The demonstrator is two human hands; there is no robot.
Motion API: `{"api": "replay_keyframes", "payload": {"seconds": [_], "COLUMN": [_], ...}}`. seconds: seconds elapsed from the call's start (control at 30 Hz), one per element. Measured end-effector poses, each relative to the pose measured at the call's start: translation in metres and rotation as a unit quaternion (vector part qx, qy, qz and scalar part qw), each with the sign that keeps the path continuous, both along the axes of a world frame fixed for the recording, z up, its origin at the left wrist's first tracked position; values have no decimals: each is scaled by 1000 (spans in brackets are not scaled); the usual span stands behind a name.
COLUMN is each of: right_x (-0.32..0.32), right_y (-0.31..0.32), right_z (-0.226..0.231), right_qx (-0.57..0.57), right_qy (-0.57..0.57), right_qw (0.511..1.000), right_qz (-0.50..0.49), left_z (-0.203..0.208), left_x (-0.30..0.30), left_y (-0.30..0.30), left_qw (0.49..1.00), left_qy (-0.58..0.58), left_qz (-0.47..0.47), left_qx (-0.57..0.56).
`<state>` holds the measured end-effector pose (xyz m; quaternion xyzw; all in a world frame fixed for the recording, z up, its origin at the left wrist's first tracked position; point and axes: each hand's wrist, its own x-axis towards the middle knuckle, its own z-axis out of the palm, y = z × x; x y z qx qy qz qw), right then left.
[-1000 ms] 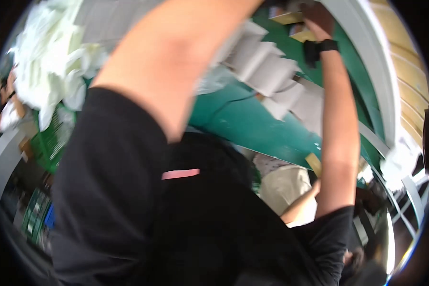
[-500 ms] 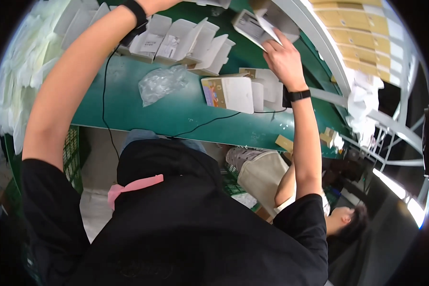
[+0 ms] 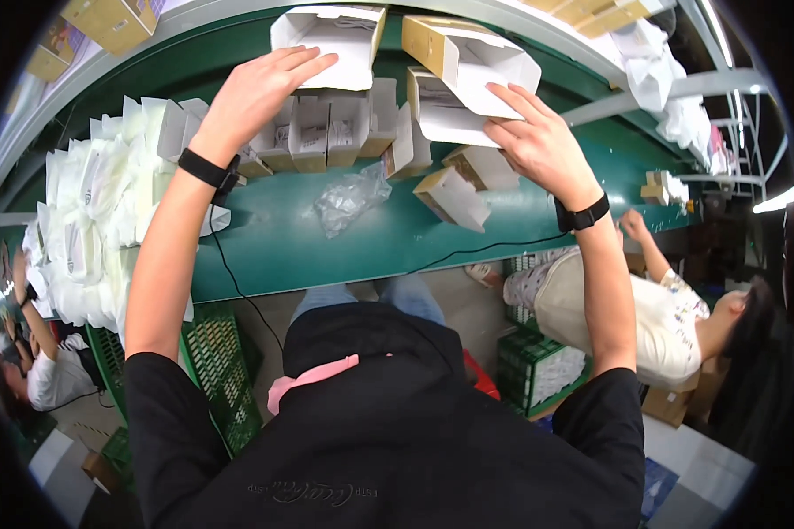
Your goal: Manually placing plastic-wrapped products into paper packaging sleeves on an assembly line.
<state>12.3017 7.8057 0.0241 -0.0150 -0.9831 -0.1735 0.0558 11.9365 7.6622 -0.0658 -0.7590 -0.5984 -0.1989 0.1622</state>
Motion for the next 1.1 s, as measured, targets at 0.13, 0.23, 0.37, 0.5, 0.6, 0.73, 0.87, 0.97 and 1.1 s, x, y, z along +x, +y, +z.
{"api": "replay_keyframes", "payload": {"seconds": [0.13,0.23,0.37,0.5,0.6,0.73,0.87,0.97,1.1], "right_x": [31,47,79,109,108,90,63,37,22], "right_y": [-37,-61,-112,-182,-217,-235,-238,-234,-227], "right_z": [20,37,52,55,23,-71,-148,-188,-193], "right_qx": [3,5,-64,-163,-268,-309,-313,-291,-295], "right_qy": [45,72,128,188,182,158,91,149,110], "right_qw": [999,997,989,965,942,928,916,900,889], "right_qz": [-19,-10,-31,-77,-88,-135,-231,-289,-333], "left_z": [30,50,91,126,126,64,4,-30,-57], "left_x": [11,26,60,96,108,106,81,55,46], "left_y": [-30,-64,-128,-218,-275,-275,-245,-226,-208], "left_qw": [999,997,997,995,980,952,955,937,960], "left_qy": [39,51,55,-87,-143,-187,-136,-92,-42], "left_qz": [-24,-43,-39,33,67,38,23,-20,-45], "left_qx": [4,34,28,-31,-117,-239,-262,-337,-273]}}
